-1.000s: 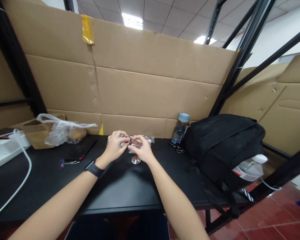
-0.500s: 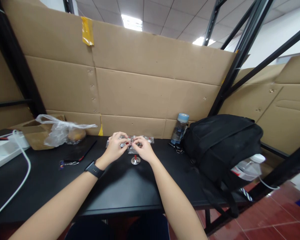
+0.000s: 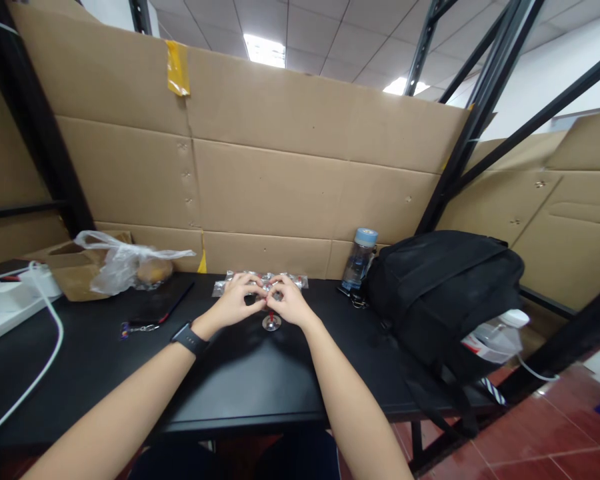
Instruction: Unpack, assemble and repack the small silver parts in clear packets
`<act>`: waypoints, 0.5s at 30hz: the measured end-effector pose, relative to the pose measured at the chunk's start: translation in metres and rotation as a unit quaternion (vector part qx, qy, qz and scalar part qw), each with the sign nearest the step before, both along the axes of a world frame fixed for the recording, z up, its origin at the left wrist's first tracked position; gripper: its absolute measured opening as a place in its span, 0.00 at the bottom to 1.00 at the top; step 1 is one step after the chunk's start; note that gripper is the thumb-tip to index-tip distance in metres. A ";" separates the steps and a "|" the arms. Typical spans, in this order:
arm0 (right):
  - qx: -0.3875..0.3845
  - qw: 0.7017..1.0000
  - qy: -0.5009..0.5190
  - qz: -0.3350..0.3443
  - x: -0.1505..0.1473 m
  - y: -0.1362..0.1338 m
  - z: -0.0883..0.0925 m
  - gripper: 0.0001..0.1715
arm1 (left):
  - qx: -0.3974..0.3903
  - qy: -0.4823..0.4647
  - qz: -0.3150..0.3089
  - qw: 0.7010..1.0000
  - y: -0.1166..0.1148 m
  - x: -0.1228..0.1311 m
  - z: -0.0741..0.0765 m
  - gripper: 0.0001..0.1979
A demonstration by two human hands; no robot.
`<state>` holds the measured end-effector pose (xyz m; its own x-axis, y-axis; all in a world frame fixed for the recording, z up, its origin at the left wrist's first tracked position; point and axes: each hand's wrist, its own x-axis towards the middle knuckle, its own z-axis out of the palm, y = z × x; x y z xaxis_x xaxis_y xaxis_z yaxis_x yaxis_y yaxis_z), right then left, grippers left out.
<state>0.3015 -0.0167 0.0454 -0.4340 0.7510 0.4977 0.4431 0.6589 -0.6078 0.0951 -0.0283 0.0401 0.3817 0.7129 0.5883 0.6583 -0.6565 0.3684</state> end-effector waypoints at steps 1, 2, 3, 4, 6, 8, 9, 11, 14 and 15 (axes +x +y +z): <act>0.000 1.000 0.003 0.003 0.000 0.000 0.000 0.03 | -0.007 0.013 -0.002 1.000 0.001 0.000 -0.002 0.07; 0.000 1.000 0.006 0.006 0.000 0.000 0.000 0.03 | -0.014 0.024 -0.004 1.000 0.001 0.001 -0.003 0.07; 0.000 1.000 0.008 0.009 0.000 0.000 0.001 0.03 | -0.018 0.030 -0.004 0.999 0.002 0.001 -0.005 0.06; -0.002 1.000 0.008 0.010 0.000 0.000 0.001 0.03 | -0.021 0.032 -0.003 0.999 0.002 0.001 -0.005 0.06; -0.008 1.000 0.005 0.012 0.000 0.000 0.002 0.04 | -0.018 0.026 -0.001 1.000 0.003 0.001 -0.006 0.04; -0.010 1.000 -0.004 0.017 0.002 0.000 0.003 0.04 | -0.013 0.020 0.004 1.000 0.003 0.000 -0.005 0.03; -0.009 1.000 -0.012 0.017 0.003 0.000 0.003 0.03 | -0.011 0.020 0.008 1.000 0.003 0.000 -0.004 0.03; -0.012 0.999 -0.042 0.018 0.008 0.000 0.003 0.05 | -0.006 0.029 0.021 0.999 0.003 -0.003 -0.003 0.03; -0.046 0.990 -0.129 0.033 0.016 0.002 0.000 0.15 | -0.009 0.048 0.037 0.998 0.003 -0.007 0.000 0.02; -0.057 0.985 -0.160 0.042 0.017 0.002 -0.002 0.17 | -0.015 0.051 0.038 0.998 0.003 -0.009 0.001 0.02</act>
<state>0.3182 -0.0145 0.0433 -0.6173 0.7495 0.2392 0.5719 0.6363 -0.5177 0.0866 -0.0255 0.0412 0.3835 0.7589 0.5263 0.7407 -0.5932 0.3155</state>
